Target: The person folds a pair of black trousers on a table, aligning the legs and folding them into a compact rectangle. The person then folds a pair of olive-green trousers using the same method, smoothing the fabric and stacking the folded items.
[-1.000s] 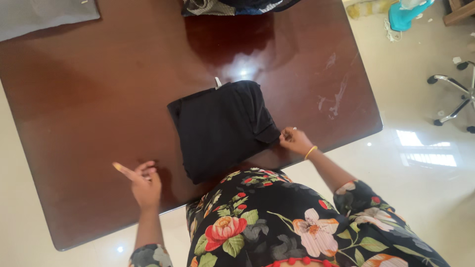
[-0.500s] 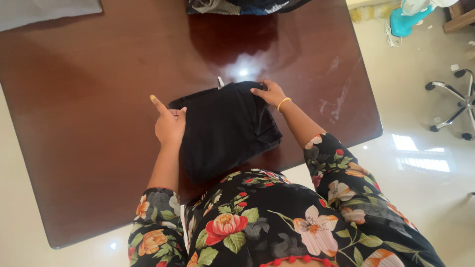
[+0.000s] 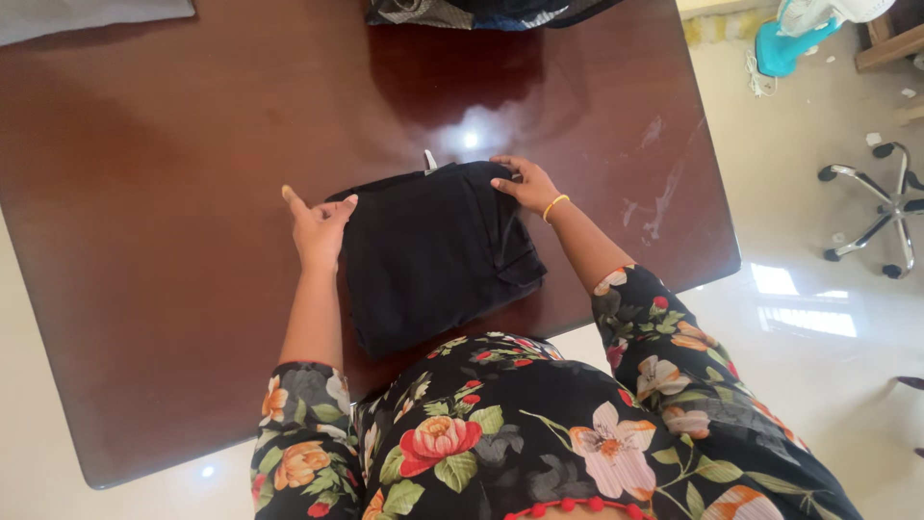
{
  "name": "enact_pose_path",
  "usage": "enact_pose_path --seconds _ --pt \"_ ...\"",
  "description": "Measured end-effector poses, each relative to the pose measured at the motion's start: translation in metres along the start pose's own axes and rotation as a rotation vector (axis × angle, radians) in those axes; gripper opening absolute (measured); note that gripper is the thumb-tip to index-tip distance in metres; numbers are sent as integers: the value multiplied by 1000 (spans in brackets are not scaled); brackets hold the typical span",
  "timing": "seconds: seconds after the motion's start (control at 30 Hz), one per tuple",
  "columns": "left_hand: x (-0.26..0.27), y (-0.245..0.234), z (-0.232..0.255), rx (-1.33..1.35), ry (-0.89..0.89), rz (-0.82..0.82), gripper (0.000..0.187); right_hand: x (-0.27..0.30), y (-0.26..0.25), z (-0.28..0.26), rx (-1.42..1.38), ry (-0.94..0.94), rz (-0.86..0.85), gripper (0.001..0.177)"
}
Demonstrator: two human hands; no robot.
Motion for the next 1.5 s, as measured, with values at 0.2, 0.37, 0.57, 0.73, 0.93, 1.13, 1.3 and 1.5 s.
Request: enact_pose_path --seconds 0.2,0.37,0.57,0.73,0.93,1.13,1.3,1.5 --pt "-15 -1 0 -80 42 32 122 6 3 -9 100 -11 6 50" --pt "-21 -4 -5 -29 5 102 116 20 5 -35 214 9 67 50" --pt "52 23 36 -357 675 113 87 63 33 -96 740 -362 193 57" --pt "109 60 30 -740 756 -179 89 80 73 -111 912 -472 82 87" --pt "93 79 1 -1019 717 -151 93 69 87 -99 941 -460 24 89" --pt "86 82 -16 -1054 775 -121 95 60 93 -88 904 -436 -32 88" --pt "80 80 -13 -1019 749 -151 100 53 93 -85 890 -421 -59 88" --pt "78 77 -13 -1023 781 -164 100 59 100 -88 941 -379 -6 87"
Point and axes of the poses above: each hand's wrist, its own x-axis away from the middle knuckle, its own y-axis out of the palm, z = x × y, the point moved 4 cm from there along -x, towards the middle knuckle, and after that the axes turned 3 degrees about -z, right-handed, at the moved point
